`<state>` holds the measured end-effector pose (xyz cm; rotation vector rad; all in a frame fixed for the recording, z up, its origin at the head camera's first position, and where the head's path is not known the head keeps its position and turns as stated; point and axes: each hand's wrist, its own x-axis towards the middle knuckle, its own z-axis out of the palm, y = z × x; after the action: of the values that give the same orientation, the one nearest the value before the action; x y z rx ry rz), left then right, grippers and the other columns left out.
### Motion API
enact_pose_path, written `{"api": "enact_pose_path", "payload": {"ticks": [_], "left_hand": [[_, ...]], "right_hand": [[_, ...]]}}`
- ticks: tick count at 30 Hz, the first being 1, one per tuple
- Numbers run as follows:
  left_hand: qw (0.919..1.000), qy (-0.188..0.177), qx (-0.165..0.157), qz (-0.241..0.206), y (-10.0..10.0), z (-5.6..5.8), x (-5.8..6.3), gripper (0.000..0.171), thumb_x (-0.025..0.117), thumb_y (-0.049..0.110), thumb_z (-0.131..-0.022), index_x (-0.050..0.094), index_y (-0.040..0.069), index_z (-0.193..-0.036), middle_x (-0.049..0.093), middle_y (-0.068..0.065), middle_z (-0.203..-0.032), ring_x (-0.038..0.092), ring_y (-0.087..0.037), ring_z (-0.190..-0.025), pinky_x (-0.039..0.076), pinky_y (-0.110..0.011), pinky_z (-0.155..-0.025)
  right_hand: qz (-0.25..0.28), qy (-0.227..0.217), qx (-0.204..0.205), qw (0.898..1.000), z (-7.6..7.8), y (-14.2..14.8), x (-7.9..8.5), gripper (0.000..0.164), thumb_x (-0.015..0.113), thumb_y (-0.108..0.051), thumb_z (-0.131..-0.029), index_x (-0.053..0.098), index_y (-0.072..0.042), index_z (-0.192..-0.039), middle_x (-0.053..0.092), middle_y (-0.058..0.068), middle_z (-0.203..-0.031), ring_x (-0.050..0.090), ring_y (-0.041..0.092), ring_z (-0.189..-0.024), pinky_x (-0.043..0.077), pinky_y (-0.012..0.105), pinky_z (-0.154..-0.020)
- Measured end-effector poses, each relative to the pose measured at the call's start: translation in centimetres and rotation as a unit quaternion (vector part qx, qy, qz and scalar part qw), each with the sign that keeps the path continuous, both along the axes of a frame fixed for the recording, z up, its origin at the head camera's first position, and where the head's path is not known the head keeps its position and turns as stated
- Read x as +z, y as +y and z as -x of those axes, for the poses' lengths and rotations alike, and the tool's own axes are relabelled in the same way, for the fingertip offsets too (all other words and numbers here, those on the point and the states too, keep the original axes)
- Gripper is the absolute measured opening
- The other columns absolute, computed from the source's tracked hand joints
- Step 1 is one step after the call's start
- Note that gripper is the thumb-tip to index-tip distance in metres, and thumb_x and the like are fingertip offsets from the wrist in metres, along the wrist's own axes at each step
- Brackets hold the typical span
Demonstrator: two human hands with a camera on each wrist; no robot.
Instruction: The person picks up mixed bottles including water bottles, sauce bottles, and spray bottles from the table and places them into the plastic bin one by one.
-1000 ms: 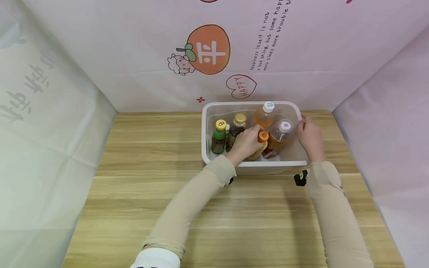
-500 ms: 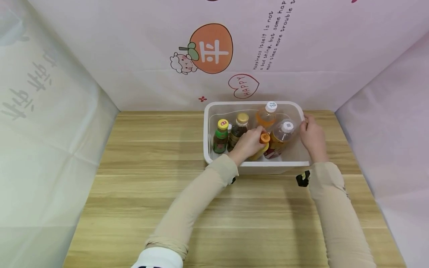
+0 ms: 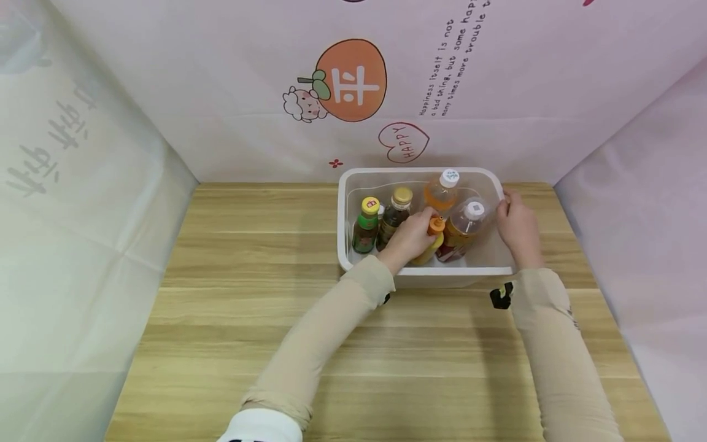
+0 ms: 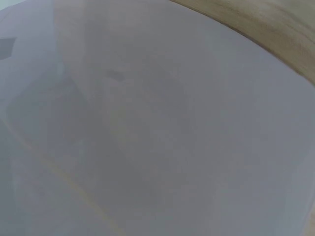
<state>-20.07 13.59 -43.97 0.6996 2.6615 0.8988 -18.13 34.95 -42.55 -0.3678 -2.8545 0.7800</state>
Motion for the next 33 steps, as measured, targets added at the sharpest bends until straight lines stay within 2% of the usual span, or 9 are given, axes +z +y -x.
{"api": "enact_pose_path", "payload": {"ticks": [4, 11, 18, 23, 28, 33], "left_hand": [[1.0000, -0.007, 0.003, -0.001, 0.0, 0.0, 0.1, 0.043, 0.064, 0.018, -0.091, 0.045, 0.013, -0.129, 0.060, -0.005, -0.127, 0.060, -0.017, -0.115, 0.049, -0.029, -0.100], [0.9998, -0.010, 0.009, 0.015, 0.0, -0.3, 0.4, 0.045, 0.064, 0.021, -0.091, 0.045, 0.015, -0.132, 0.058, -0.002, -0.127, 0.059, -0.015, -0.116, 0.049, -0.028, -0.100], [0.9987, 0.020, 0.017, 0.044, -0.6, -0.8, 0.9, 0.048, 0.063, 0.026, -0.092, 0.044, 0.019, -0.135, 0.057, -0.001, -0.125, 0.062, -0.015, -0.108, 0.054, -0.030, -0.090], [0.9945, 0.079, 0.003, 0.069, -1.0, -1.2, 1.1, 0.048, 0.062, 0.031, -0.092, 0.046, 0.019, -0.136, 0.058, -0.001, -0.125, 0.065, -0.015, -0.094, 0.056, -0.029, -0.078], [0.9799, 0.173, -0.006, 0.099, -1.2, -1.5, 1.0, 0.045, 0.059, 0.039, -0.091, 0.052, 0.018, -0.131, 0.062, 0.002, -0.118, 0.060, -0.010, -0.070, 0.052, -0.024, -0.058], [0.9642, 0.241, -0.003, 0.110, -1.7, -1.9, 1.4, 0.038, 0.056, 0.038, -0.093, 0.056, 0.019, -0.125, 0.064, 0.005, -0.112, 0.054, -0.005, -0.061, 0.044, -0.019, -0.047]], "right_hand": [[-0.003, 0.002, 0.002, 1.000, 0.1, 0.0, 0.2, 0.049, 0.025, -0.021, -0.101, 0.039, 0.006, -0.139, 0.052, 0.040, -0.120, 0.052, 0.053, -0.100, 0.041, 0.062, -0.084], [0.001, -0.004, 0.003, 1.000, 0.1, -0.1, 0.4, 0.049, 0.025, -0.021, -0.101, 0.037, 0.004, -0.141, 0.053, 0.039, -0.117, 0.051, 0.048, -0.093, 0.042, 0.061, -0.081], [-0.001, -0.004, 0.008, 1.000, 0.1, -0.3, 0.4, 0.049, 0.025, -0.022, -0.101, 0.037, 0.004, -0.141, 0.055, 0.038, -0.111, 0.052, 0.047, -0.090, 0.044, 0.059, -0.078], [0.002, -0.001, 0.008, 1.000, 0.0, -0.3, 0.3, 0.049, 0.025, -0.021, -0.101, 0.037, 0.005, -0.141, 0.056, 0.038, -0.112, 0.053, 0.048, -0.092, 0.043, 0.060, -0.081], [0.000, -0.006, 0.003, 1.000, -0.1, -0.1, 0.2, 0.049, 0.025, -0.021, -0.101, 0.037, 0.005, -0.141, 0.055, 0.038, -0.113, 0.053, 0.048, -0.093, 0.043, 0.060, -0.081], [0.001, -0.013, -0.003, 1.000, -0.2, -0.1, 0.1, 0.050, 0.024, -0.023, -0.101, 0.036, 0.004, -0.142, 0.055, 0.037, -0.115, 0.053, 0.049, -0.096, 0.043, 0.061, -0.083]]}}
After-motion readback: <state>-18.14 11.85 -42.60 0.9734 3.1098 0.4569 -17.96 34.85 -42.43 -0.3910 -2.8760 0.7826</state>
